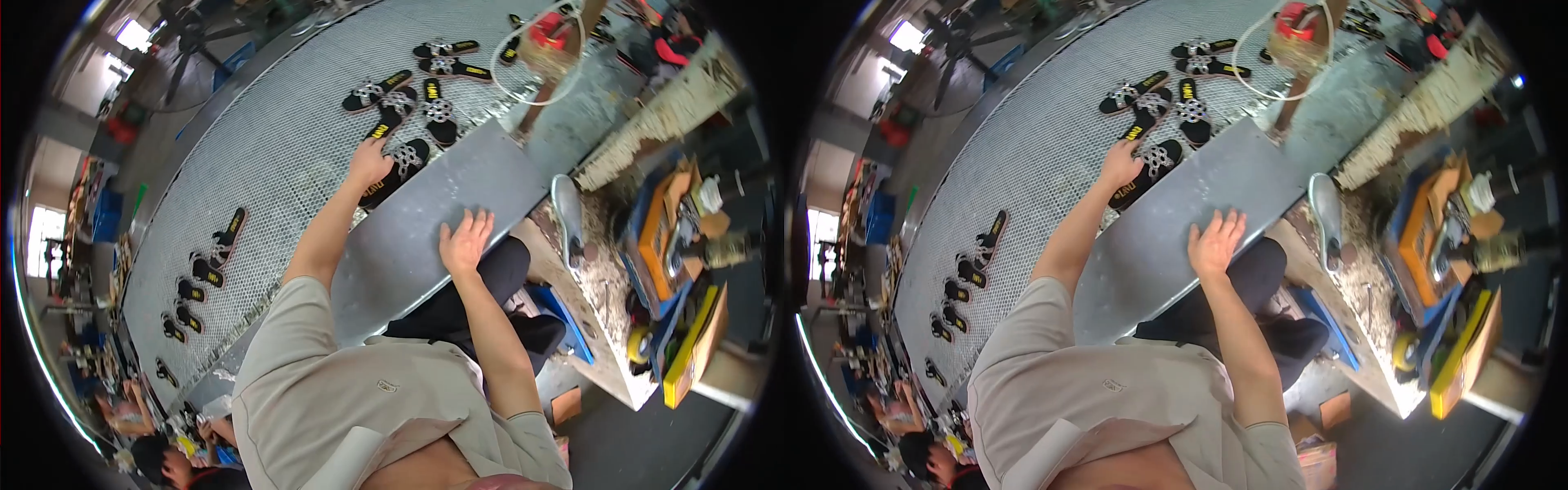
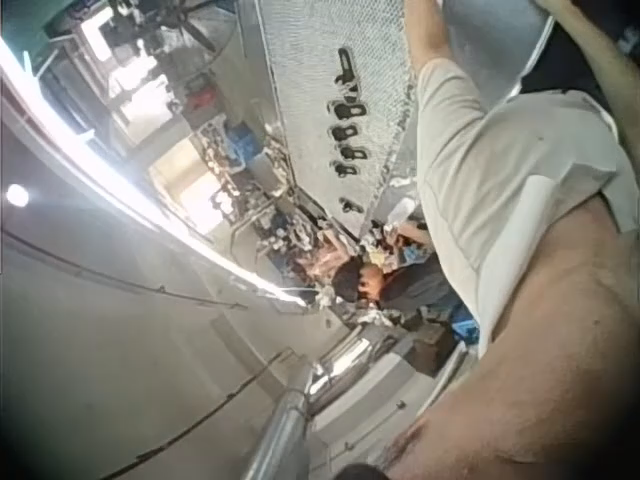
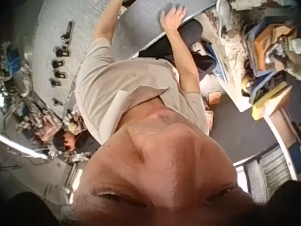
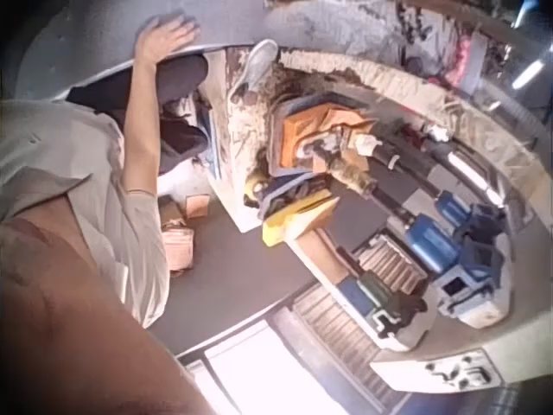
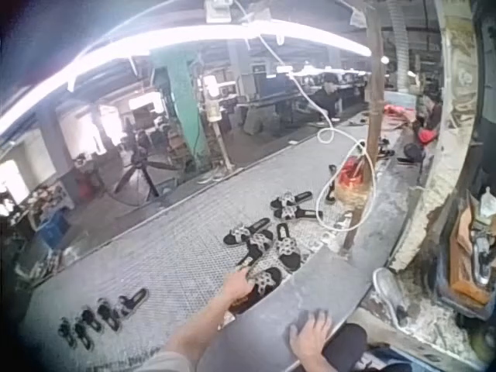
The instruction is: The recorder is seen picking up shoe components and using a machine to manufacture shoes.
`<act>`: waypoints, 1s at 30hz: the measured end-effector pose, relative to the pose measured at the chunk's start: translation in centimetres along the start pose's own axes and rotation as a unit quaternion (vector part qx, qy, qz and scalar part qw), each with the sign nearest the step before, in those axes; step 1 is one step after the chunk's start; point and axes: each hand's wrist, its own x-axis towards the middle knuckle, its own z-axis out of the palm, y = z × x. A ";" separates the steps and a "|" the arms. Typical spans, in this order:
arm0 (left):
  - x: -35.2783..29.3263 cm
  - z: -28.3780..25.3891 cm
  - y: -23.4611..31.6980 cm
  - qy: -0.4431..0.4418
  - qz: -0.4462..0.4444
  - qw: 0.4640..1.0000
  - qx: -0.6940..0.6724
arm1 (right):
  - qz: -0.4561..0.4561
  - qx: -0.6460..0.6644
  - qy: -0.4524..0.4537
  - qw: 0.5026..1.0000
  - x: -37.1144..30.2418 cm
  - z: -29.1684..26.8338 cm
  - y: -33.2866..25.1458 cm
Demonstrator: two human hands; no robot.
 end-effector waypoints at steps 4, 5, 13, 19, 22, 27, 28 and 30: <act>3.7 -0.9 -5.4 0.101 -0.045 0.991 -0.073 | -0.039 -0.065 -0.012 0.997 -0.7 0.9 -1.1; 5.4 -1.1 -7.3 0.139 -0.091 0.979 -0.119 | -0.047 -0.050 -0.006 0.998 -0.4 0.8 -1.6; 18.9 0.6 -7.7 0.200 -0.422 0.647 -0.602 | -0.039 -0.037 0.003 0.999 0.6 1.3 -0.3; 22.7 1.5 -8.4 0.152 -0.393 0.854 -0.303 | -0.044 -0.032 0.009 0.998 1.5 1.4 -0.1; 22.9 4.3 -7.1 0.117 -0.346 0.795 -0.485 | -0.028 -0.046 0.008 0.999 1.5 1.4 0.7; 21.9 0.5 -12.0 0.210 -0.396 0.820 -0.356 | -0.046 -0.015 -0.007 0.999 1.2 1.4 -1.3; 21.5 0.4 -9.3 0.195 -0.384 0.868 -0.246 | -0.031 -0.028 -0.008 0.999 1.0 1.7 -0.5; 20.6 -3.1 -7.2 0.198 -0.309 0.926 -0.087 | -0.029 -0.030 -0.002 0.999 1.3 1.8 0.1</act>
